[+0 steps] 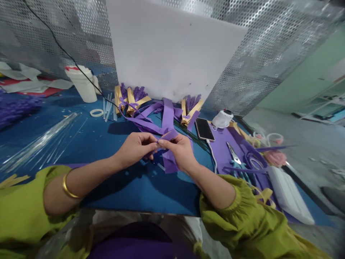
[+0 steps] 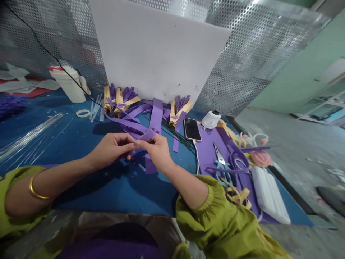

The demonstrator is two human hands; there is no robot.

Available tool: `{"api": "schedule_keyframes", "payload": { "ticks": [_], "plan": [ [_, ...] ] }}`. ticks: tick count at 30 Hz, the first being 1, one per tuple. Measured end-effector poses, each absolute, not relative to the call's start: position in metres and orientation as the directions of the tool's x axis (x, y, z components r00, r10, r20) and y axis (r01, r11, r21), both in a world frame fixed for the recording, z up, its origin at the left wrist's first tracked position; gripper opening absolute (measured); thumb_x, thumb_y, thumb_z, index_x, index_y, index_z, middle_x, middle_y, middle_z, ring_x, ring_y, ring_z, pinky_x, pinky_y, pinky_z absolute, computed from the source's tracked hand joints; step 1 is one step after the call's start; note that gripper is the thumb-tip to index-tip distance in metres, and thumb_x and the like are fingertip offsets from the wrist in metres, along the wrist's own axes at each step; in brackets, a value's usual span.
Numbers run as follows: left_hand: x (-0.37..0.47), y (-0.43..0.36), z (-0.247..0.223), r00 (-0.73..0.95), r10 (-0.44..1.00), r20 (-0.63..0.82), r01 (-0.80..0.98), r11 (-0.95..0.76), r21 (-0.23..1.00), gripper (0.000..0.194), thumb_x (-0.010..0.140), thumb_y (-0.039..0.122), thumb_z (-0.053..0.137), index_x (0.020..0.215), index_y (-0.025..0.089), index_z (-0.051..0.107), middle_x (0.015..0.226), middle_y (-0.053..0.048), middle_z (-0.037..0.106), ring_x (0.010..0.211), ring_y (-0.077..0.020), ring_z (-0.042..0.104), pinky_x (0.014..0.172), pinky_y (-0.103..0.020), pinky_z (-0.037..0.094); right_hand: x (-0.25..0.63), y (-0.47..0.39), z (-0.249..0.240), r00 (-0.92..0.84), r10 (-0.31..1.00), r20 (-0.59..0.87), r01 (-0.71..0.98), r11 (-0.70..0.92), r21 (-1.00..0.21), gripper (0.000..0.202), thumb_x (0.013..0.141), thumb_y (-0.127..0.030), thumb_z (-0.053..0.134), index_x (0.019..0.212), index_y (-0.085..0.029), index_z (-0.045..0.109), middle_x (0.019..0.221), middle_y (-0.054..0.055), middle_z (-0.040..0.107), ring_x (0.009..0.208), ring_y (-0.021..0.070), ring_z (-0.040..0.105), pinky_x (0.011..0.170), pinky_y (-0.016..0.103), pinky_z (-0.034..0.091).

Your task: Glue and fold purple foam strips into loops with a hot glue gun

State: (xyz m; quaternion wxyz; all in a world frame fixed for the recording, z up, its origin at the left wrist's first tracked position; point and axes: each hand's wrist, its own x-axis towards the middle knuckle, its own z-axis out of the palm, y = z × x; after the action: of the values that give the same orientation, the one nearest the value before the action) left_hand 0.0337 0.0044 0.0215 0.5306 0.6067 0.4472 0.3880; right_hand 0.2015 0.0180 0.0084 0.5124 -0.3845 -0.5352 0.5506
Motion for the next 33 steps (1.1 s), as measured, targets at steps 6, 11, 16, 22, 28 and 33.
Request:
{"api": "schedule_keyframes", "payload": {
  "ticks": [6,11,16,22,28,33],
  "plan": [
    [0.033,0.005,0.022,0.298,0.954,-0.025,0.099,-0.005,0.995,0.025,0.078,0.035,0.076,0.074,0.014,0.063,0.059,0.001,0.064,0.047,-0.0093,0.056,0.047,-0.02,0.044,0.207,0.028,0.011,0.023,0.979,0.202,-0.164,0.203,-0.965,0.02,0.065,-0.031,0.082,0.062,-0.02,0.065,0.055,-0.005,0.057,0.054,0.0095,0.048,0.055,0.025,0.039],
    [0.033,0.006,0.021,0.301,0.953,-0.045,0.091,0.019,0.996,0.026,0.077,0.036,0.078,0.073,0.015,0.063,0.058,0.002,0.063,0.046,-0.0093,0.056,0.046,-0.02,0.042,0.214,0.035,0.012,0.052,0.969,0.242,-0.149,0.247,-0.957,0.02,0.066,-0.035,0.079,0.064,-0.02,0.066,0.054,-0.003,0.058,0.055,0.0109,0.051,0.056,0.026,0.042],
    [0.032,0.006,0.022,0.291,0.955,-0.047,0.082,0.024,0.996,0.025,0.077,0.035,0.078,0.073,0.015,0.064,0.057,0.002,0.062,0.046,-0.009,0.055,0.046,-0.02,0.042,0.215,0.037,0.014,0.0,0.979,0.206,-0.145,0.203,-0.968,0.023,0.068,-0.04,0.079,0.068,-0.019,0.069,0.06,-0.002,0.061,0.058,0.0115,0.054,0.06,0.027,0.045],
    [0.032,0.005,0.022,0.352,0.932,-0.088,0.106,0.054,0.993,0.027,0.077,0.04,0.077,0.078,0.015,0.066,0.066,0.0,0.068,0.052,-0.0106,0.061,0.049,-0.021,0.045,0.213,0.032,0.018,-0.037,0.969,0.244,-0.086,0.24,-0.967,0.016,0.066,-0.033,0.08,0.064,-0.02,0.07,0.058,-0.002,0.063,0.055,0.0111,0.052,0.056,0.026,0.044],
    [0.033,0.005,0.022,0.33,0.939,-0.094,0.164,0.041,0.986,0.031,0.079,0.044,0.072,0.075,0.014,0.068,0.069,-0.004,0.07,0.05,-0.0099,0.059,0.048,-0.02,0.044,0.21,0.029,0.013,-0.056,0.98,0.191,-0.069,0.187,-0.98,0.022,0.071,-0.041,0.077,0.071,-0.02,0.075,0.057,-0.002,0.064,0.054,0.0113,0.055,0.055,0.026,0.046],
    [0.031,0.008,0.023,0.262,0.961,-0.094,0.145,0.058,0.988,0.029,0.077,0.042,0.074,0.075,0.014,0.068,0.065,-0.003,0.069,0.05,-0.0103,0.059,0.05,-0.021,0.046,0.214,0.033,0.016,-0.078,0.984,0.162,-0.072,0.156,-0.985,0.022,0.066,-0.039,0.081,0.071,-0.019,0.073,0.06,-0.002,0.065,0.057,0.012,0.057,0.059,0.027,0.047]
  ]
}}
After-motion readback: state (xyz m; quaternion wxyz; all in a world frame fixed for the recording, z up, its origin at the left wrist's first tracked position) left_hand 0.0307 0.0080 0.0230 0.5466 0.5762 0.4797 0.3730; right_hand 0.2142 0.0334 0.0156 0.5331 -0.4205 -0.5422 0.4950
